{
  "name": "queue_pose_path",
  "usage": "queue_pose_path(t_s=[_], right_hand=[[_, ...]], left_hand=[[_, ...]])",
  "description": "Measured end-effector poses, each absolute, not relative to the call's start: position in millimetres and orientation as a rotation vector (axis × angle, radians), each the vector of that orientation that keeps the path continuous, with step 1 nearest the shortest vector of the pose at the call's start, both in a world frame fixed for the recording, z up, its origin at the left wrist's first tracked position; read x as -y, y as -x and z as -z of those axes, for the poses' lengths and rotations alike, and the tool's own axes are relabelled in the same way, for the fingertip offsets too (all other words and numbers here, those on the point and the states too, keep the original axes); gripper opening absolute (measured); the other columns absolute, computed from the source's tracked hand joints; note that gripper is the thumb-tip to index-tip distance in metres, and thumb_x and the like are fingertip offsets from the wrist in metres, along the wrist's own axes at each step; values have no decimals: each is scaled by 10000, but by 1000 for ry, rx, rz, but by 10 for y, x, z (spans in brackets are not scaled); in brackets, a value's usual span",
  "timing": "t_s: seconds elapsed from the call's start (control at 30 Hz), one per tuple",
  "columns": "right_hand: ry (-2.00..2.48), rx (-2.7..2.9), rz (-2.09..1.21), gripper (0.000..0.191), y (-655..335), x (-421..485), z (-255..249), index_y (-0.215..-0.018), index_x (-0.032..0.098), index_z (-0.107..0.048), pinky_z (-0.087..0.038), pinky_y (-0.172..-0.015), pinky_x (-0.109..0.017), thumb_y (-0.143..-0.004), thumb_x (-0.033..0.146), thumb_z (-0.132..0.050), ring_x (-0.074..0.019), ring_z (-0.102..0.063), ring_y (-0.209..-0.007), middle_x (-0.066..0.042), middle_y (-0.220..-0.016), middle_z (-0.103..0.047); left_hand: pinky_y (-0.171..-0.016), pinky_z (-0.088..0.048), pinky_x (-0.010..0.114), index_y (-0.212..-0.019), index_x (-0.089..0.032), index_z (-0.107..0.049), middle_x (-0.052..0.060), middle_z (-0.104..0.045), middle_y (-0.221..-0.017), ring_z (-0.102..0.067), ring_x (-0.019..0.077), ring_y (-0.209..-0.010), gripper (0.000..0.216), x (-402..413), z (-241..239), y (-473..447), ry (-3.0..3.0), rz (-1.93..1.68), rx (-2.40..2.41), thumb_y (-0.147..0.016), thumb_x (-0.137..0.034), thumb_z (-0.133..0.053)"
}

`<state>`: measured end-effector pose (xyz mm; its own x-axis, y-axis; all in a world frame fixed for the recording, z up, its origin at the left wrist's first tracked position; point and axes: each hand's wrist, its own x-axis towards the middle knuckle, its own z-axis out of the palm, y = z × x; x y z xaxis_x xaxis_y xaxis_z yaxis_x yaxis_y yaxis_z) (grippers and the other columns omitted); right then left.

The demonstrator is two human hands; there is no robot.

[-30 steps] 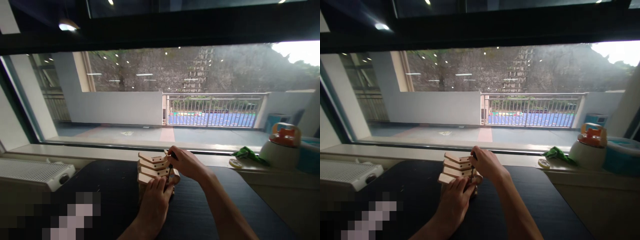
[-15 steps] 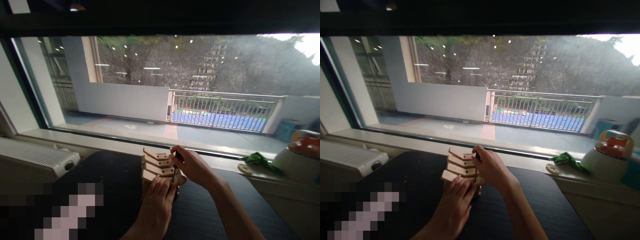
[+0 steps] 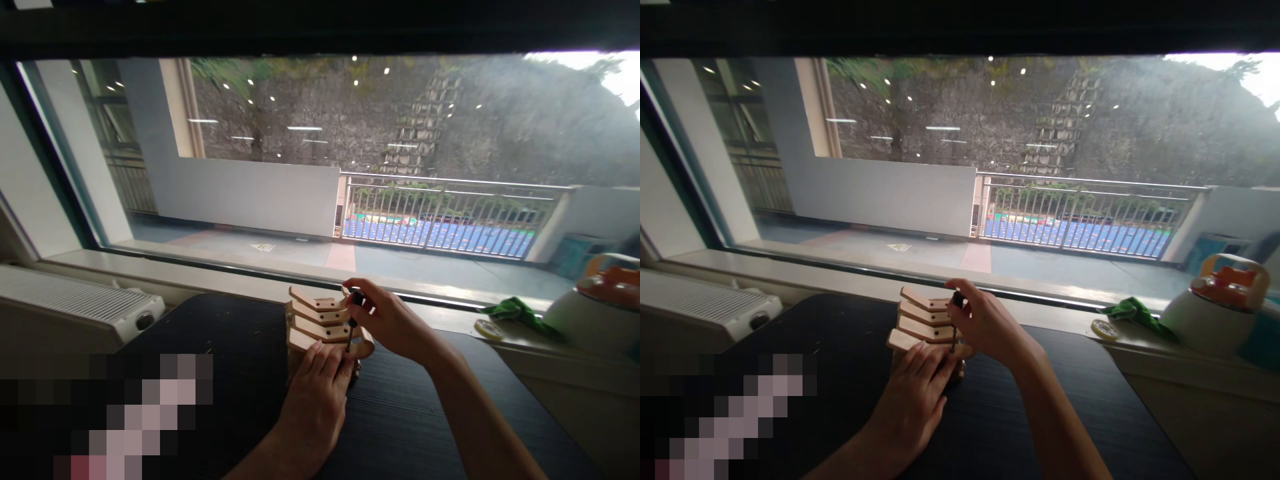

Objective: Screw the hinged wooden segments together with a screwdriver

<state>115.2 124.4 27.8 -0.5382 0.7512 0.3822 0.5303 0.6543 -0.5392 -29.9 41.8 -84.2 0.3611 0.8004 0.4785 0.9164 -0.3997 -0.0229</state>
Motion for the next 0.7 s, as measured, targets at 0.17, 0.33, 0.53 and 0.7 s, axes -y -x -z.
queue_pose_path(t_s=[0.17, 0.33, 0.53, 0.7], right_hand=[[952, 2268, -507, 234, -1171, -1272, -255, -1069, 244, -575, -397, -571, -224, -864, 303, -477, -109, -518, -633, 5, -788, -637], [981, 2242, -505, 240, -1174, -1317, -248, -1067, 224, -585, -391, -569, -225, -853, 284, -494, -105, -531, -612, 13, -739, -618], [1000, 2202, -433, 227, -1115, -1310, -239, -1034, 212, -602, -372, -530, -220, -839, 297, -523, -99, -495, -560, 28, -655, -583], [934, 2228, -382, 285, -1166, -1274, -280, -1104, 205, -617, -422, -615, -235, -875, 300, -476, -100, -548, -641, -25, -861, -630]], left_hand=[[-1112, -249, 437, -1366, -209, -386, 66, -456, -1371, -397, 252, -1261, 535, -409, 830, 302, 2371, 585, 1529, -835, -207, -451], [-1110, -248, 430, -1362, -202, -391, 70, -462, -1366, -402, 248, -1258, 524, -409, 807, 298, 2381, 576, 1539, -840, -201, -440], [-1106, -256, 436, -1351, -197, -401, 65, -471, -1352, -405, 249, -1249, 512, -429, 839, 306, 2361, 613, 1505, -842, -210, -455], [-1104, -259, 427, -1345, -197, -413, 62, -483, -1339, -419, 249, -1238, 492, -418, 831, 311, 2346, 618, 1493, -854, -218, -443]])
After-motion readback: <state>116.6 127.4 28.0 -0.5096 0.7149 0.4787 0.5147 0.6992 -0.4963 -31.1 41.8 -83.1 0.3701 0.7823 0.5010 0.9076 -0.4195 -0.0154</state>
